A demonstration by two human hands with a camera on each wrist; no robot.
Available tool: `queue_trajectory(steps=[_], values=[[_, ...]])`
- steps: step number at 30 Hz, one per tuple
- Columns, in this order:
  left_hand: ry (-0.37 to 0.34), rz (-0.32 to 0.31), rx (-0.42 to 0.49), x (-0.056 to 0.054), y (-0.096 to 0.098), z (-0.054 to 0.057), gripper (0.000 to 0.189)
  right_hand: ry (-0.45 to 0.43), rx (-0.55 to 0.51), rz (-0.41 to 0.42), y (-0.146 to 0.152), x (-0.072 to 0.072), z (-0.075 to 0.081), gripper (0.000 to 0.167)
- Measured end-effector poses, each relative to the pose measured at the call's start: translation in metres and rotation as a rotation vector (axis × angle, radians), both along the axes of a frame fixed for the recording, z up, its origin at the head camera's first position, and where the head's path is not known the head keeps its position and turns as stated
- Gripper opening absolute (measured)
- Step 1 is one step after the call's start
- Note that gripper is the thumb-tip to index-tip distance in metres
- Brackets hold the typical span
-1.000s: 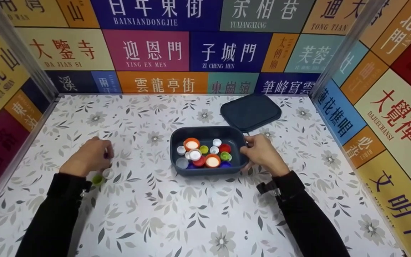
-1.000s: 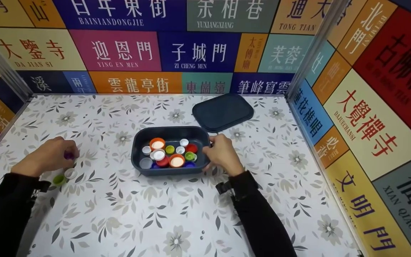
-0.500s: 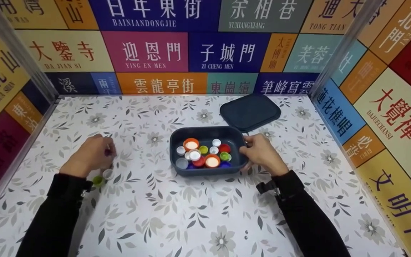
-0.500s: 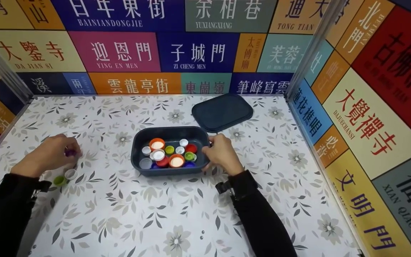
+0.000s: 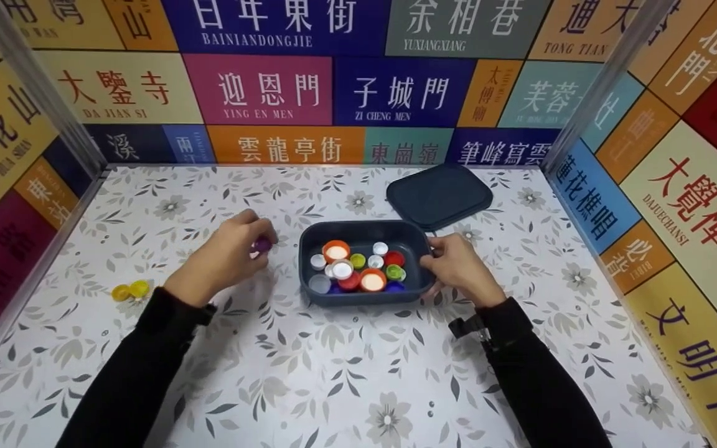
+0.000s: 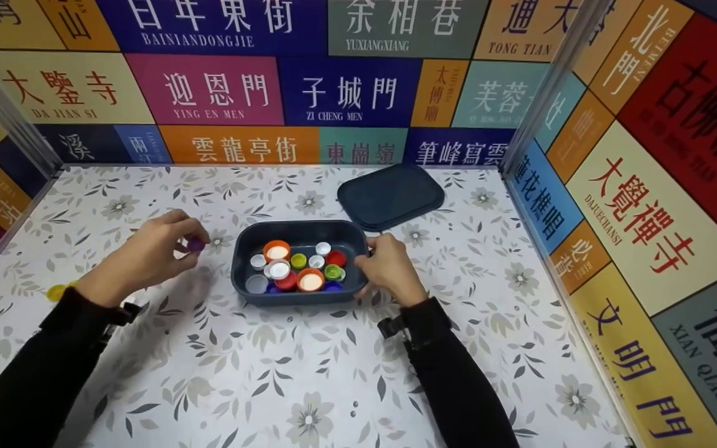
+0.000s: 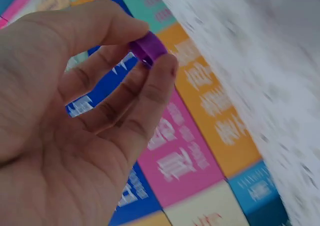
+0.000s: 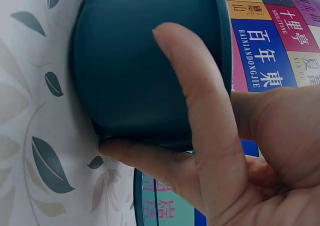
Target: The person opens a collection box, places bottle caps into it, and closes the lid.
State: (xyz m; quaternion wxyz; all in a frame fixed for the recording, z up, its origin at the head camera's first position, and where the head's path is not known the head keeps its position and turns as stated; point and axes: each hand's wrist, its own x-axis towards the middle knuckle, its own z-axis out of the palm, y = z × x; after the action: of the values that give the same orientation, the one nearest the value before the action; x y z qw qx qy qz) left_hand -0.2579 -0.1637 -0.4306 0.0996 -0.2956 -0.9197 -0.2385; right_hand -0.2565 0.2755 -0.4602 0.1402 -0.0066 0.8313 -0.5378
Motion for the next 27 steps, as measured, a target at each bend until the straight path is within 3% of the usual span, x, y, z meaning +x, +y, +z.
queue_trajectory(steps=[6, 12, 17, 22, 27], values=[[0.021, -0.149, -0.010, 0.003, 0.044, 0.008, 0.022, -0.004, 0.006, -0.002, 0.000, 0.000, 0.001, 0.055], [-0.041, -0.198, -0.097, 0.002, 0.071, 0.002, 0.025, 0.001, 0.009, -0.001, 0.000, 0.000, 0.000, 0.056], [-0.094, -0.191, -0.181, -0.001, 0.085, -0.002, 0.031, 0.001, 0.004, 0.000, -0.001, 0.001, -0.001, 0.057], [-0.175, -0.151, -0.305, -0.002, 0.095, 0.000, 0.034, 0.019, 0.013, 0.007, 0.000, 0.001, -0.001, 0.052], [-0.196, -0.110, -0.394, -0.003, 0.101, 0.000, 0.040, 0.040, 0.040, 0.017, 0.000, 0.000, -0.001, 0.050]])
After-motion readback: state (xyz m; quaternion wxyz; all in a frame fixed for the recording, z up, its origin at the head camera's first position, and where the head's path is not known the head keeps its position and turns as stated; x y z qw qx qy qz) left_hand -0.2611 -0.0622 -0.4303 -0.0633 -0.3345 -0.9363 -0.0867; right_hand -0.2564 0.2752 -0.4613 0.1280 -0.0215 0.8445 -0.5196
